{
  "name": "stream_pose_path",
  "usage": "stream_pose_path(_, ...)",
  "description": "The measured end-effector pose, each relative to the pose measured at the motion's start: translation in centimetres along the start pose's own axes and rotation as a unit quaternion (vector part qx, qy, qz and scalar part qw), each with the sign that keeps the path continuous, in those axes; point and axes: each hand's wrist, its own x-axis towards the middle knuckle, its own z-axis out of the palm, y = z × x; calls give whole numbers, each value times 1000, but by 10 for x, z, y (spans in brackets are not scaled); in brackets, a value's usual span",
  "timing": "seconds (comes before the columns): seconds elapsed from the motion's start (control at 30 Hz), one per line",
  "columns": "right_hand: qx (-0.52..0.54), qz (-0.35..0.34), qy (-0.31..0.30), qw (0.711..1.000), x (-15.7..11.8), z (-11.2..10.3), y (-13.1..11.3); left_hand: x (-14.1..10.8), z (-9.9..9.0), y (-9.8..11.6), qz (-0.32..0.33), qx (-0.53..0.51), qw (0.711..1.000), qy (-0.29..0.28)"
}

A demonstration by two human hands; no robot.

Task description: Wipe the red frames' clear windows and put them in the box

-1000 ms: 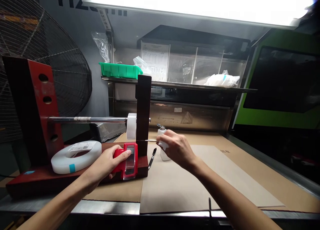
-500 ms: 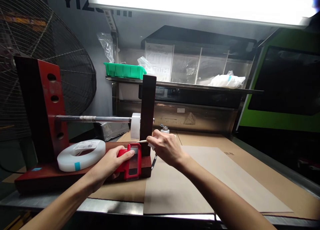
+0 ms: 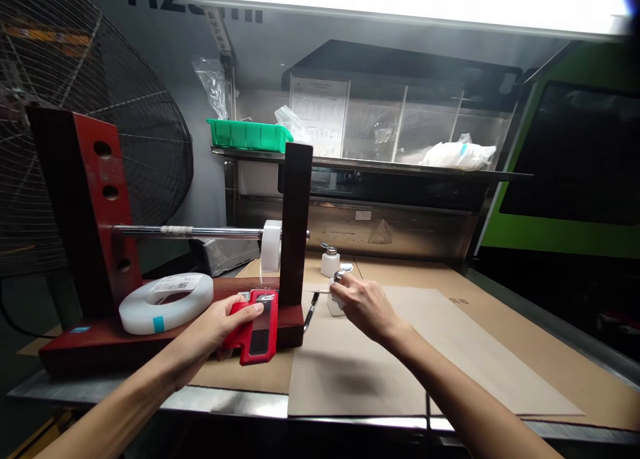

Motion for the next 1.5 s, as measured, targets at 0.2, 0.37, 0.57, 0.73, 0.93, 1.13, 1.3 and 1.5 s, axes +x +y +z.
stream_pose_path(0.2,28,5,42,999,0,-17,-6,-2,6,7,14,14,1000,4)
stream_pose_path(0.37,19,-52,51,997,19,-26,-24,-4,8,8,15,34,999,18)
stream_pose_path(0.57,15,-73,38,996,34,-24,-35,-3,8,6,20,34,999,28)
stream_pose_path(0.73,34,-71,16,997,37,-23,-38,-5,10,4,7,38,999,14)
stream_pose_path(0.93,97,-4,-57,994,0,10,-10,-10,7,-1,16,33,999,32)
stream_pose_path(1.13,184,34,-117,975,-36,57,16,-9,15,2,30,37,997,62)
stream_pose_path(1.3,230,66,-101,966,-44,69,23,-10,19,6,52,46,994,87)
stream_pose_path(1.5,334,73,-10,940,-23,25,5,-14,24,7,71,85,991,81)
